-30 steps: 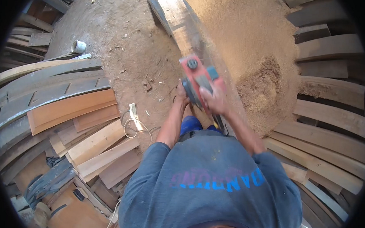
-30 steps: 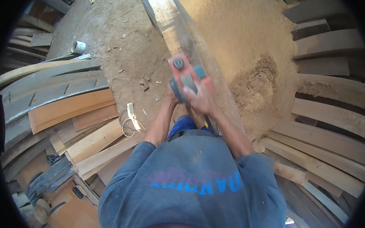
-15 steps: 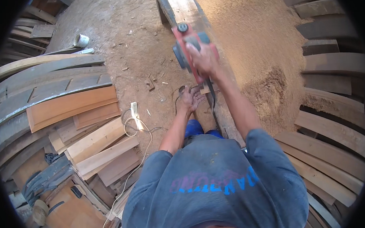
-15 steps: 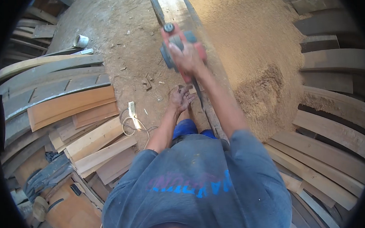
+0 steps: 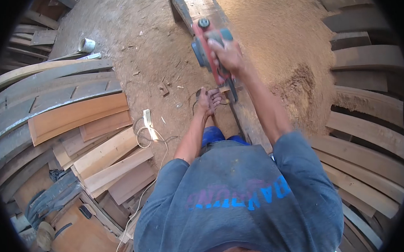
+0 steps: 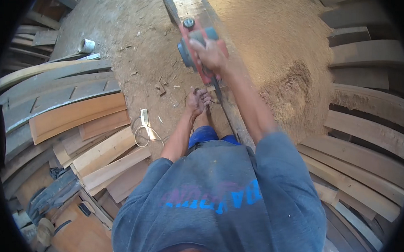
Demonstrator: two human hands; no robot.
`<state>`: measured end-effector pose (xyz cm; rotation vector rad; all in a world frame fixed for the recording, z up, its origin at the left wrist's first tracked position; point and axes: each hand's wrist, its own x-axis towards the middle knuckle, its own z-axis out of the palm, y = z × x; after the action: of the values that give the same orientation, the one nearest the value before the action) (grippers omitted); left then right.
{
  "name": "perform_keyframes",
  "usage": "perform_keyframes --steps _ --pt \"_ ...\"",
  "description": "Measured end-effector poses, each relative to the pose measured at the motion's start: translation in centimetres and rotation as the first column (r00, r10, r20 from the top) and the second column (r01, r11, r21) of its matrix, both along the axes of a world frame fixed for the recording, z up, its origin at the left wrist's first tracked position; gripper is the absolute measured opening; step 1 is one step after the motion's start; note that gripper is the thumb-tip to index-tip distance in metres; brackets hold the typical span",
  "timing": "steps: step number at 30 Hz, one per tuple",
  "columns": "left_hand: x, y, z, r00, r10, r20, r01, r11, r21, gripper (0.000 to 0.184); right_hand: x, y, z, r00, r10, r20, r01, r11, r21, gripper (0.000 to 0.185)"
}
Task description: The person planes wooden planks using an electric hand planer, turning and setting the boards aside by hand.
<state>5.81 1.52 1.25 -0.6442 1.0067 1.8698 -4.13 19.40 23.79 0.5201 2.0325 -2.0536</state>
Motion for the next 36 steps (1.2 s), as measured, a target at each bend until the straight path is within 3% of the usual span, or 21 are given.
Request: perform_keyframes --steps 1,4,7,10,12,14,16,18,19,23,25,28,31,34,36 --pt "0.1 0.1 -0.5 1.000 -0.004 0.014 0.004 1.000 0.009 0.089 3.1 -0.2 -0.1 1.000 0.019 0.007 -0.019 1.000 -0.005 0.029" --pt "1.2 1.0 0.5 0.987 0.123 -0.105 -0.122 0.992 0.021 0.090 13.4 -1.3 -0.9 0.993 0.068 -0.096 -0.043 0.968 0.247 0.030" --pt "1.8 -0.1 0.3 0.992 0.106 0.071 -0.120 0.964 0.236 0.081 22.3 -2.1 0.4 0.997 0.074 -0.007 -0.071 0.981 0.183 0.050" --pt "3.2 -1.2 -2.6 0.989 0.126 0.083 -0.140 0.972 0.189 0.073 24.0 -2.5 -0.3 0.998 0.042 -0.044 -0.028 0.957 0.288 0.047" --pt "3.8 -1.2 -5.0 0.987 0.157 -0.023 -0.151 0.972 0.181 0.075 21.3 -2.9 0.2 0.998 0.015 -0.053 0.000 0.967 0.256 0.047" --pt "3.9 -1.7 -4.7 0.993 0.115 -0.010 -0.114 0.992 0.053 0.076 17.2 -3.0 -0.9 0.989 0.017 -0.146 0.029 0.951 0.307 0.043" --pt "4.7 -3.3 -3.5 0.988 0.024 0.150 0.005 0.982 -0.189 0.078 11.9 -2.6 -3.0 0.931 0.082 -0.356 0.079 0.906 0.416 0.039" --pt "4.9 -3.9 -3.2 0.988 0.021 0.154 0.003 0.988 -0.156 0.076 5.9 -2.3 -2.0 0.943 0.049 -0.328 0.075 0.932 0.355 0.037" --pt "5.0 -4.5 -3.7 0.989 0.020 0.145 0.007 0.982 -0.188 0.076 2.7 -2.1 0.1 0.986 -0.017 -0.166 0.058 0.969 0.242 0.037" --pt "4.5 -7.4 -6.2 0.987 0.091 0.130 -0.052 0.960 -0.276 0.077 -9.0 -0.1 2.7 0.996 0.066 -0.064 -0.043 0.951 0.308 0.049" --pt "3.9 -8.2 -5.0 0.987 0.120 0.109 -0.081 0.948 -0.308 0.079 -14.5 0.9 1.6 0.987 0.038 -0.154 0.007 0.960 0.280 0.052" --pt "2.9 -9.3 -4.8 0.987 0.138 0.085 -0.103 0.941 -0.322 0.078 -21.5 2.1 -1.1 0.989 -0.005 -0.150 0.051 0.950 0.308 0.048" --pt "2.2 -10.0 -5.4 0.987 0.145 0.062 -0.121 0.950 -0.289 0.076 -23.0 2.9 -2.3 0.997 0.004 -0.080 0.006 0.992 0.123 0.045" --pt "0.5 -8.2 -3.9 0.991 0.127 0.035 -0.112 0.953 -0.281 0.076 -21.2 3.2 -3.1 0.995 -0.015 -0.103 0.020 0.999 0.044 0.060" --pt "0.0 -6.8 -2.8 0.996 0.087 0.016 -0.079 0.960 -0.270 0.076 -18.1 2.7 -2.9 0.994 -0.016 -0.111 0.021 0.999 0.044 0.046"
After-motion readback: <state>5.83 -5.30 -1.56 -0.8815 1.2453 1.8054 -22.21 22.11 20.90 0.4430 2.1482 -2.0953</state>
